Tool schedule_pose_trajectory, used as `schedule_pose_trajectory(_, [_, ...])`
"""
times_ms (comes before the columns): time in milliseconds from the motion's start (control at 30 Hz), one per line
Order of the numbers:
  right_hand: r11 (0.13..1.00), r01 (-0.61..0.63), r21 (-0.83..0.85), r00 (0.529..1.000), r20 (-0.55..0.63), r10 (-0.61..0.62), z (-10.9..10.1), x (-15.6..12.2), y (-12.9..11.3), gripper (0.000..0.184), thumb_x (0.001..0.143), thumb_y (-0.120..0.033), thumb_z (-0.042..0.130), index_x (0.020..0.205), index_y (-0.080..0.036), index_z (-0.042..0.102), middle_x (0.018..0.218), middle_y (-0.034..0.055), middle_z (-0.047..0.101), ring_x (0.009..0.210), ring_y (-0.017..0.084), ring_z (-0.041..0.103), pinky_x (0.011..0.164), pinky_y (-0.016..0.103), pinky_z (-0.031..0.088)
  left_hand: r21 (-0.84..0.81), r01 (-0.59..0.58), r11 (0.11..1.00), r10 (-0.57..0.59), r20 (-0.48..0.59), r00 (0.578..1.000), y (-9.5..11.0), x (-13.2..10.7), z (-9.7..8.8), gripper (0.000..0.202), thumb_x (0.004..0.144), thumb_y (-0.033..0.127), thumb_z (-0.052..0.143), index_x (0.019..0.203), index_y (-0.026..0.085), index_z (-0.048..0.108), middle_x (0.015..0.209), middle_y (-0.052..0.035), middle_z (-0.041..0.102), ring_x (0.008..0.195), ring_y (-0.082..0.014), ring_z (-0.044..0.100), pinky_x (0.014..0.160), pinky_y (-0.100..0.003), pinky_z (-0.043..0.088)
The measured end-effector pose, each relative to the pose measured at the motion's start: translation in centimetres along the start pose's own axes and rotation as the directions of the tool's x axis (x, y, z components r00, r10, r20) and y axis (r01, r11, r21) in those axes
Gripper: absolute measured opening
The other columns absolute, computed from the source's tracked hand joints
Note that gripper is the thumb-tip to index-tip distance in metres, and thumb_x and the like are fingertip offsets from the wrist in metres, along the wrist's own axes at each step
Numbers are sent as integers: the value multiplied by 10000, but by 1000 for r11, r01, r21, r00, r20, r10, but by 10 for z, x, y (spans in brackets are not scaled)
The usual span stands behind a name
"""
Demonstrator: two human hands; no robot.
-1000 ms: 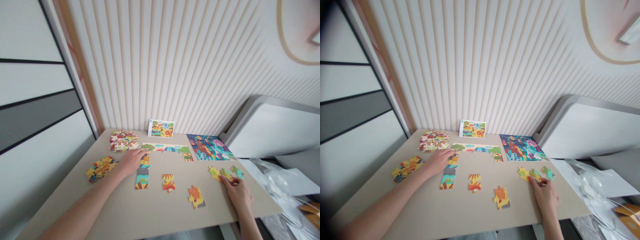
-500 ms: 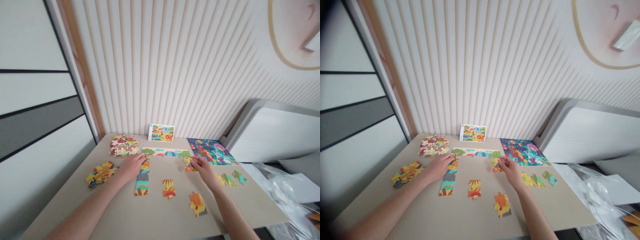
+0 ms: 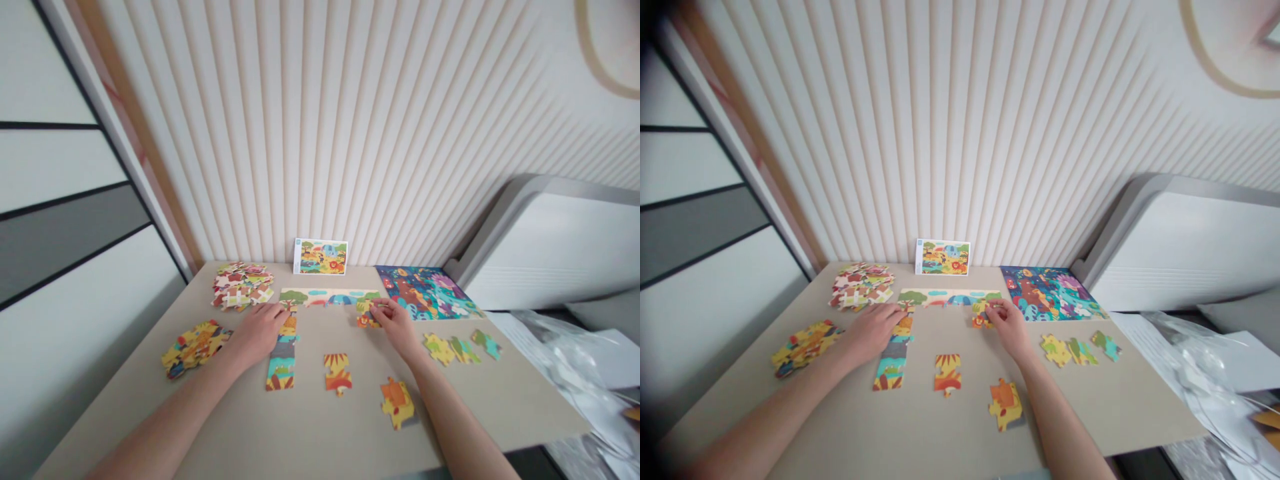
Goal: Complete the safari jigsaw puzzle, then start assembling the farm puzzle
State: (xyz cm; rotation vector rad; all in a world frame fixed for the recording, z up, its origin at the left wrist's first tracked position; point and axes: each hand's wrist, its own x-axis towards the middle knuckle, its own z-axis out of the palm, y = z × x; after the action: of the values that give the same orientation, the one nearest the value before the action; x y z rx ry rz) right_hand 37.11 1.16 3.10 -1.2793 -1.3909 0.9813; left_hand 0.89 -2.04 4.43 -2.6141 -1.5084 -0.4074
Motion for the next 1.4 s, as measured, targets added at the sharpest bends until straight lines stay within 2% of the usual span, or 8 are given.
schedule_pose_trajectory(267, [996, 68, -60, 997, 39, -66, 11, -5, -1, 447, 828, -580, 667, 1059, -197, 657, 757, 22, 685, 668, 177, 618, 601, 282, 476, -7, 26, 1000, -27, -70, 997, 12, -1, -4, 237, 990, 269, 450, 1091, 215, 658, 1098, -95, 635, 1082, -265, 578, 974, -432, 442])
schedule_pose_trajectory(433, [991, 90, -103, 994, 79, -82, 14, -8, -2, 365, 869, -519, 626, 1061, -209, 648, 724, 0, 634, 638, 157, 570, 586, 266, 444, -97, -117, 988, 112, -51, 992, 42, -4, -19, 250, 995, 340, 462, 1085, 221, 662, 1099, -95, 642, 1087, -265, 575, 1019, -451, 416])
schedule_pose_trajectory(567, [991, 93, -99, 990, 118, -81, 14, -8, -4, 284, 855, -469, 647, 955, -203, 638, 743, 4, 620, 648, 150, 557, 596, 262, 437, -232, -219, 948, 233, 34, 972, 83, -14, -26, 530, 904, 565, 584, 1313, 227, 567, 1191, -116, 631, 1142, -295, 550, 1052, -470, 392])
schedule_pose_trajectory(633, [989, 99, -106, 988, 132, -85, 14, -9, -5, 274, 857, -456, 647, 955, -200, 635, 766, 11, 628, 667, 153, 565, 609, 264, 444, -282, -234, 930, 260, 59, 964, 98, -17, -25, 646, 866, 575, 636, 1397, 234, 497, 1228, -118, 617, 1159, -297, 541, 1049, -462, 397])
schedule_pose_trajectory(700, [986, 108, -128, 986, 144, -89, 15, -10, -7, 270, 865, -445, 641, 968, -196, 637, 785, 18, 637, 675, 154, 568, 616, 265, 449, -311, -233, 921, 265, 63, 962, 106, -19, -24, 660, 863, 512, 664, 1428, 238, 460, 1244, -108, 607, 1166, -291, 537, 1042, -452, 406])
schedule_pose_trajectory(867, [974, 135, -179, 978, 180, -103, 18, -16, -13, 241, 892, -412, 609, 981, -191, 644, 765, 14, 628, 657, 147, 555, 603, 257, 437, -355, -219, 909, 254, 54, 966, 104, -17, -22, 553, 874, 351, 676, 1384, 234, 498, 1207, -80, 616, 1146, -270, 541, 1034, -429, 419])
schedule_pose_trajectory(1133, [972, 146, -183, 975, 195, -110, 19, -17, -15, 238, 893, -401, 607, 967, -177, 640, 771, 19, 635, 674, 149, 567, 612, 258, 445, -364, -273, 891, 296, 6, 955, 102, -17, -20, 594, 859, 331, 701, 1400, 225, 479, 1204, -89, 603, 1141, -275, 538, 1049, -446, 420])
schedule_pose_trajectory(1400, [969, 140, -204, 976, 195, -100, 18, -15, -11, 256, 901, -418, 600, 990, -181, 637, 789, 16, 620, 673, 146, 566, 629, 268, 462, -309, -215, 926, 230, 14, 973, 98, -18, -18, 850, 791, 391, 791, 1499, 199, 363, 1214, -102, 570, 1136, -282, 529, 1036, -427, 425])
